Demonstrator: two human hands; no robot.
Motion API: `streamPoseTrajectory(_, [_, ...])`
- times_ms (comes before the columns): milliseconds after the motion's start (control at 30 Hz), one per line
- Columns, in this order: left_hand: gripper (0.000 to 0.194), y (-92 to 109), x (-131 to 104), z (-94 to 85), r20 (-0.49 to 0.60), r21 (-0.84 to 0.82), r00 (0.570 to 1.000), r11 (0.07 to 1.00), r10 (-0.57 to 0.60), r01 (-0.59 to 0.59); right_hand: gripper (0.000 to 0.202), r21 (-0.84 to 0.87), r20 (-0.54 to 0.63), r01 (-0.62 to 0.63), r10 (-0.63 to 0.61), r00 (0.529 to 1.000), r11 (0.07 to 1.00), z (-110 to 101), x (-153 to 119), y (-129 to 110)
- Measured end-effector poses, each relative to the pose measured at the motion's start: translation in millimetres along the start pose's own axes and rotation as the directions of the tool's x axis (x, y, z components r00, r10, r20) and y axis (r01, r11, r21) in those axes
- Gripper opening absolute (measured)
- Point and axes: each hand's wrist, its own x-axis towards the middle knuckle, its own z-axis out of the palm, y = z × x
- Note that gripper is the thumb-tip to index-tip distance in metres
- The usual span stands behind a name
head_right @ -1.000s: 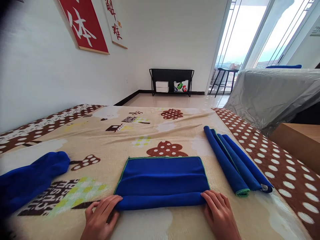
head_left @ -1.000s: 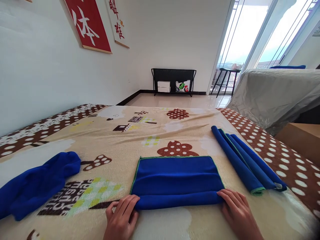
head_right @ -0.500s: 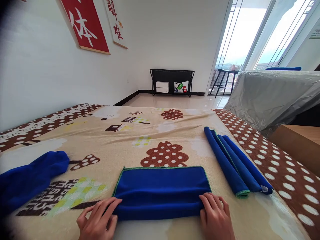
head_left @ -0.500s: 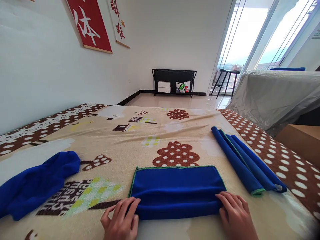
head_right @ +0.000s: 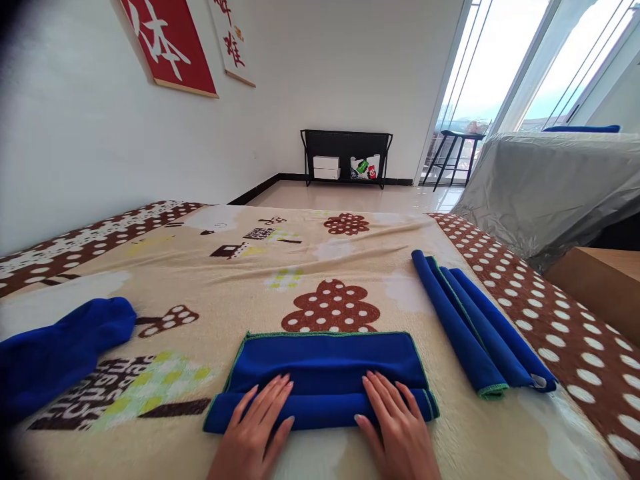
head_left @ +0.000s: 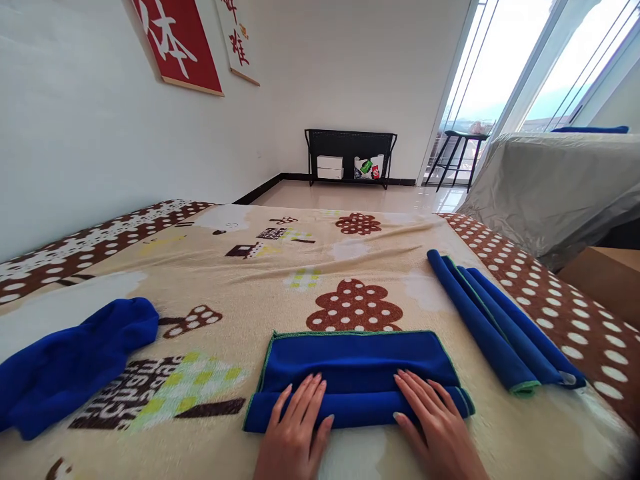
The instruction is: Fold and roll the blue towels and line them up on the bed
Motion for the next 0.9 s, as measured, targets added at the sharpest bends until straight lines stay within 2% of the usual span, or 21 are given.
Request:
streamPoseTrajectory(133, [0.046,-31.4,-21.5,-12.1,-0.008,0.057,0.988,0.986,-0.153,0.154,0.055,-0.067,-0.005,-0.115,0.115,0.993,0.991,0.8,-28.7,34.5])
streamPoseTrajectory(267, [0.044,-34.9,-23.3,-20.7,-0.073,0.103,0.958,0.953,-0.277,0.284,0.050,-0.103,-0.040,-0.218,0.215,0.976,0.970,2.8,-41.5,42.7])
streamPoseTrajectory(333, [0.049,-26.3,-15.9,-21.3,-0.114,0.098,0.959,0.957,-0.260,0.271,0.041,-0.112,-0.103,-0.266,0.255,0.962,0.958,3.1,-36.2,33.4])
streamPoseTrajectory(367, [0.053,-19.4,-10.6,-20.1,-0.109,0.086,0.970,0.970,-0.218,0.227,0.038,-0.103,-0.128,-0.265,0.251,0.959,0.959,3.0,-30.8,25.7])
streamPoseTrajectory(433, [0.055,-0.8,2.2,-14.6,-0.076,0.040,0.994,0.995,-0.084,0.088,0.040,-0.051,-0.137,-0.187,0.179,0.974,0.981,3.1,-16.2,6.4])
streamPoseTrajectory(533, [0.049,33.6,22.9,-0.6,-0.061,-0.021,0.994,0.996,0.086,-0.087,0.040,0.031,-0.100,-0.021,0.024,0.995,0.999,4.5,7.9,-23.5])
streamPoseTrajectory(600, [0.046,52.5,34.0,8.1,-0.047,-0.022,0.993,0.994,0.105,-0.106,0.040,0.035,-0.061,0.019,-0.017,0.998,0.999,5.8,19.7,-36.7])
streamPoseTrajectory(667, [0.047,61.8,40.3,12.8,-0.008,-0.007,0.996,0.996,0.085,-0.085,0.043,0.013,-0.017,0.007,-0.007,1.000,1.000,6.5,25.3,-40.5])
streamPoseTrajectory(767, [0.053,54.7,39.3,11.9,0.053,-0.002,0.999,1.000,0.014,-0.014,0.050,-0.032,0.024,-0.070,0.071,0.997,0.997,6.1,21.5,-28.7])
streamPoseTrajectory(900, [0.054,20.7,23.3,4.3,0.088,0.034,0.984,0.988,-0.153,0.151,0.057,-0.080,0.033,-0.191,0.194,0.980,0.978,6.8,0.0,5.6])
